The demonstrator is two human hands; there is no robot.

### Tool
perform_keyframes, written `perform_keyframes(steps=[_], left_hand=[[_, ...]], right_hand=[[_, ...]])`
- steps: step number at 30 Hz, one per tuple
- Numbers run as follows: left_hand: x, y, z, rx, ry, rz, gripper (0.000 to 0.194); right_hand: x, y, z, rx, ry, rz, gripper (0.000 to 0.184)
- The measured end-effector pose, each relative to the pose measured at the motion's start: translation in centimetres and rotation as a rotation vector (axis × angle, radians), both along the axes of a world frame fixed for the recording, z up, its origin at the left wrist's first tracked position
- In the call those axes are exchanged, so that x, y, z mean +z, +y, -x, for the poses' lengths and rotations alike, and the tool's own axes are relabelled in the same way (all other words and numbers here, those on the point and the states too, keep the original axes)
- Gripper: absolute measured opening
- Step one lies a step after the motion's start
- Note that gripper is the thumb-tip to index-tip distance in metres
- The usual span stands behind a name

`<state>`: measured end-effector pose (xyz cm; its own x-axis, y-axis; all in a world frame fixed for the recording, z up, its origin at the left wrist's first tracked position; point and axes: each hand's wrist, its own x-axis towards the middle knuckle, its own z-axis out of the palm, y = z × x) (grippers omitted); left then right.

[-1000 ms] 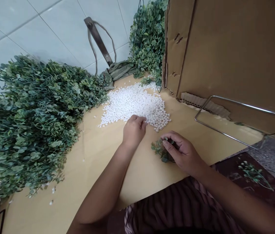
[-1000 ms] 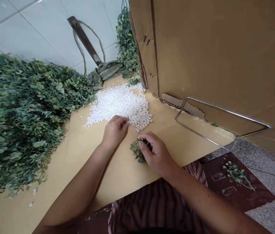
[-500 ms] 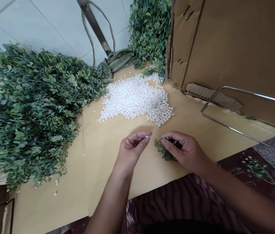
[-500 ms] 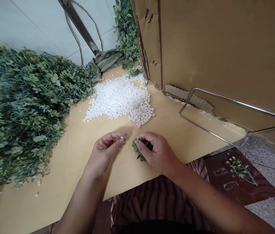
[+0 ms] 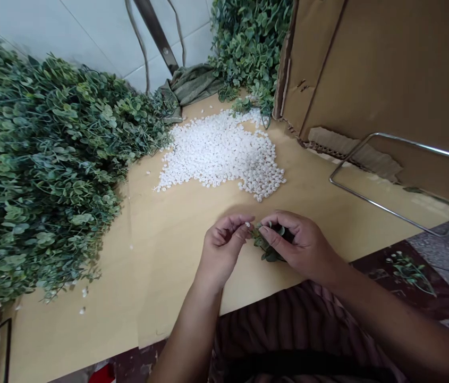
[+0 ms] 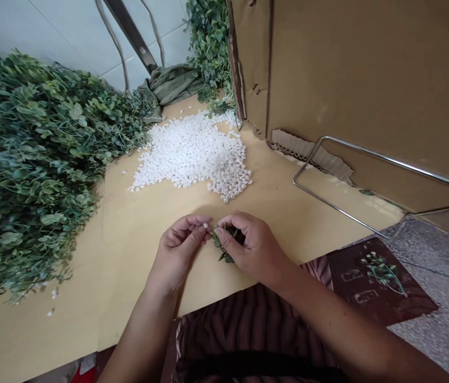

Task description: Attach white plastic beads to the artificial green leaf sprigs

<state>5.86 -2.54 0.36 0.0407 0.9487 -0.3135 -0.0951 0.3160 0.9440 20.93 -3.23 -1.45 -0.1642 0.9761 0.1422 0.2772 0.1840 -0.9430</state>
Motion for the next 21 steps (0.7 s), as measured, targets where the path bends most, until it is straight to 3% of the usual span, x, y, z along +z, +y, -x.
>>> perform_keyframes(steps=[8,21], left_hand=[[-0.62,-0.08,0.45,-0.011,-0.092,0.034,0.02],[-0.45,-0.03,-0.21,0.059,-0.074,0.02,0.023]], right_hand=[[-0.12,-0.12,0.06,0.006,-0.036,0.005,0.016],[-0.06,0.03,-0.59,0.031,0.0,-0.011,0.012]])
